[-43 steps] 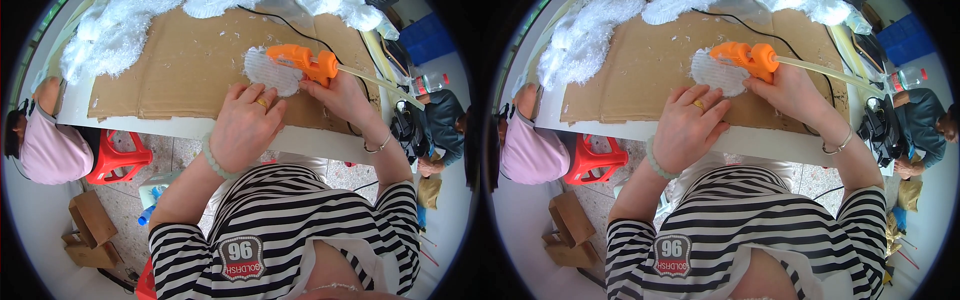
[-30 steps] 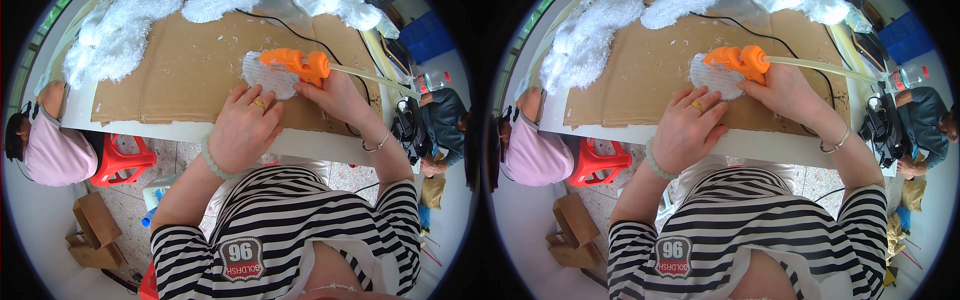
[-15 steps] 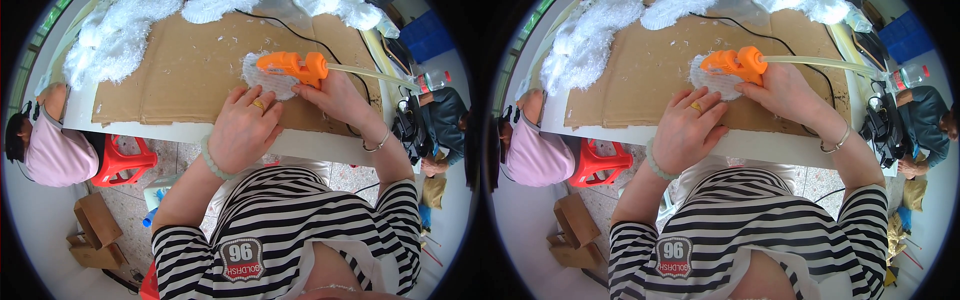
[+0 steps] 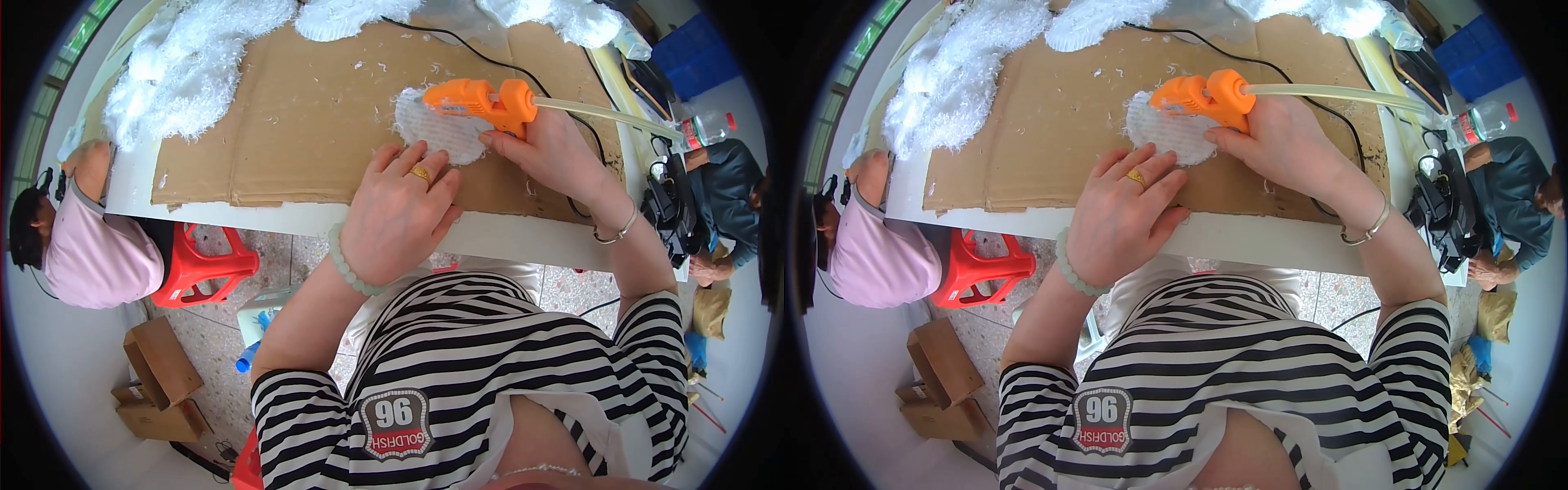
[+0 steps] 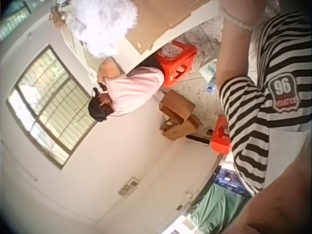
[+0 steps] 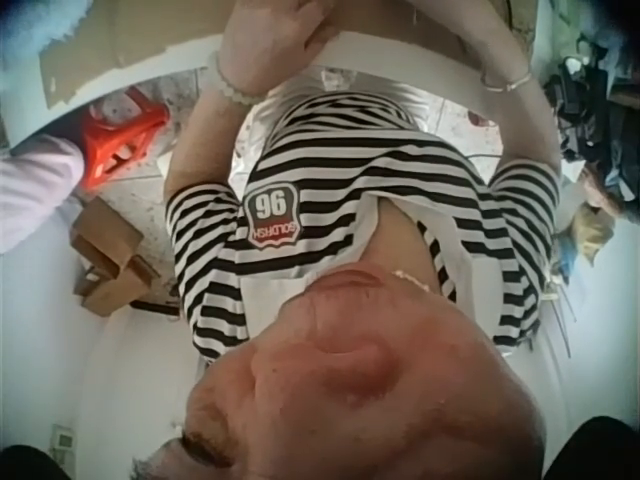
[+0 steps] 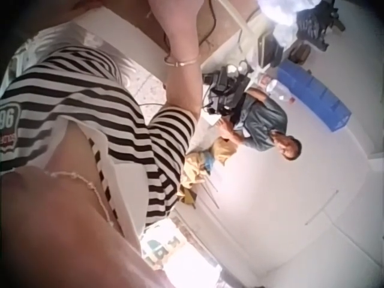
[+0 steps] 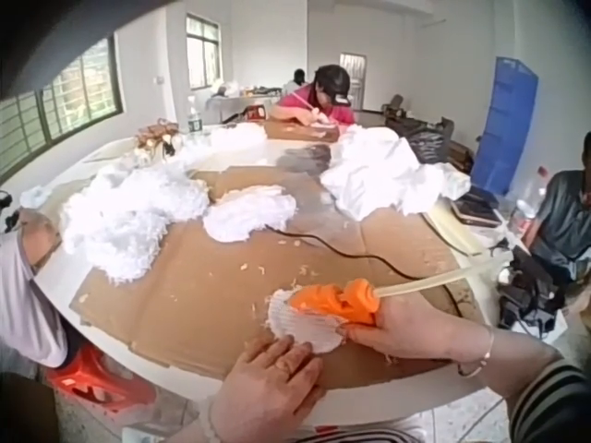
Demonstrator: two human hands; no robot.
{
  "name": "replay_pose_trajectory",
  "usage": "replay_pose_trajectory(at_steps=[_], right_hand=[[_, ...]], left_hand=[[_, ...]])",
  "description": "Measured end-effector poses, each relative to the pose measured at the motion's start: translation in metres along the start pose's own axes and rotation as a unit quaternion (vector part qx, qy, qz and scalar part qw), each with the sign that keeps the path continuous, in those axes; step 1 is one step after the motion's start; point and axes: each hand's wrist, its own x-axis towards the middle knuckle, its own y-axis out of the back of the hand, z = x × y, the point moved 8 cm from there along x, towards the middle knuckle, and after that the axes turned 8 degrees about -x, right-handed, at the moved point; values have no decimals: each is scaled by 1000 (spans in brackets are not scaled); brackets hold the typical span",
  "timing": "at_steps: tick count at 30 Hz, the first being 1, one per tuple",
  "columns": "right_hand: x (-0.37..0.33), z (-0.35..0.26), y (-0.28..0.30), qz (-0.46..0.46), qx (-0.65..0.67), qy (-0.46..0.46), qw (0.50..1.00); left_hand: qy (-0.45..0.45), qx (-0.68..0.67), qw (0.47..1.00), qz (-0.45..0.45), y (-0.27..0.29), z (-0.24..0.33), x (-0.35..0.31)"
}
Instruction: Using a hot glue gun to attach white fiber stuffing material to a cardboard base for toy assembly.
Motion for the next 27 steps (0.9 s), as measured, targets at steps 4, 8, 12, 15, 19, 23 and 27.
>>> replay_pose_trajectory(at_steps=[4, 8, 12, 15, 19, 23, 27], right_hand=[[1, -1, 3, 22, 4, 8, 1000], [1, -1, 0, 4, 22, 9, 1000], [2, 0, -6, -48, 41, -25, 998], [3, -4, -4, -25, 49, 10, 998], [1, 0, -5, -55, 38, -7, 998], [-6, -8, -2, -68, 99, 11, 993], [-8, -7, 0, -52, 104, 26, 993]], left_hand=[[1, 3, 1000, -1, 1, 0, 0], [1, 11, 1000, -1, 1, 0, 1], [-6, -3, 1000, 8, 1, 0, 2], [-1, -1, 1000, 7, 1, 0, 2], [11, -2, 1000, 3, 1, -1, 2], [14, 2, 1000, -4, 1, -1, 2], [14, 9, 1000, -6, 0, 0, 2]])
